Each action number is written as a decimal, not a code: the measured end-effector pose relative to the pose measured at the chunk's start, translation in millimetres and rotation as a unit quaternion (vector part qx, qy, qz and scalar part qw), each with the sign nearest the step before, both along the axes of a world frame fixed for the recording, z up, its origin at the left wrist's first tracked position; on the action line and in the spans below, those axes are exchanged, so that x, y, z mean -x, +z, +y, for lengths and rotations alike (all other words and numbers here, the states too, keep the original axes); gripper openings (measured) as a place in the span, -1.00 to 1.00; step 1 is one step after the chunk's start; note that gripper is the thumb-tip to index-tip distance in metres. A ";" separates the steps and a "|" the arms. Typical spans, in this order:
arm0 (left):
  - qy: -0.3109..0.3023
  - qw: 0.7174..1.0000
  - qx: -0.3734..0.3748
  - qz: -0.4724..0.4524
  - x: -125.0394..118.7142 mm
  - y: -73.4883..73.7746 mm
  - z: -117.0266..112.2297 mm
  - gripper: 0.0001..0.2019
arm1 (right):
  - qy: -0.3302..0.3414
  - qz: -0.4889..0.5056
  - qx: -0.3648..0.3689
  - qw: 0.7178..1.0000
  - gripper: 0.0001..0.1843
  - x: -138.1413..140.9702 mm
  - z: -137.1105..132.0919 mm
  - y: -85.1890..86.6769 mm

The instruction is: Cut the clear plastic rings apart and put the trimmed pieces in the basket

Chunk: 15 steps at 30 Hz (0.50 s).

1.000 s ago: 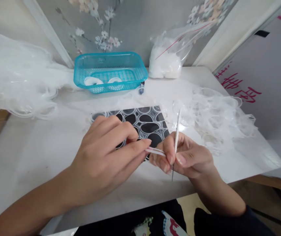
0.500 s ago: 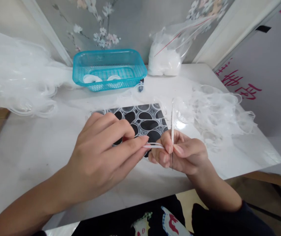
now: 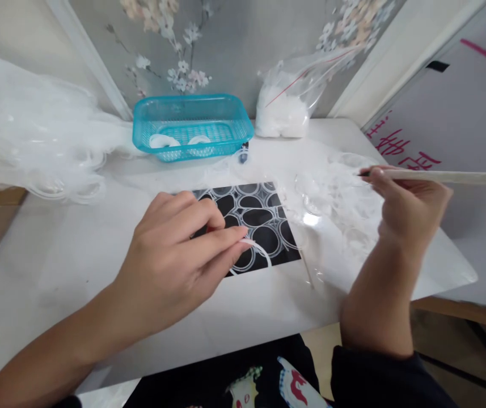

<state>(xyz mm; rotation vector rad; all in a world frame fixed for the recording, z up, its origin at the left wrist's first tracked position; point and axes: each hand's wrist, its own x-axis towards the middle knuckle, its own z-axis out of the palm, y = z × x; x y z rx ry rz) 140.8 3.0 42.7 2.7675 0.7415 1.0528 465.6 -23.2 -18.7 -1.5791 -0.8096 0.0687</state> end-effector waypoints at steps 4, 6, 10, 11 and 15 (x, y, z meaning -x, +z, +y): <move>0.007 1.000 0.010 0.002 2.0 1.8 -1.3 -0.94 | -0.164 -0.120 0.284 0.937 -0.81 -43.0 -15.2 -7.1; 0.010 1.000 0.002 0.000 2.5 2.6 -1.9 -0.94 | -0.151 -0.138 0.266 0.942 -0.80 -35.5 -18.1 -7.4; 0.001 0.999 -0.043 -0.008 0.9 2.8 -2.8 -0.92 | 0.130 0.005 0.011 0.991 -0.92 30.1 -15.9 1.0; 0.001 0.998 -0.056 -0.008 0.0 2.7 -2.9 -0.92 | 0.264 0.065 0.004 0.962 -0.94 50.0 -16.4 4.3; 0.004 0.995 -0.099 0.011 -2.9 2.8 -3.5 -0.92 | 0.622 0.258 0.052 0.737 -0.88 107.3 -24.6 13.8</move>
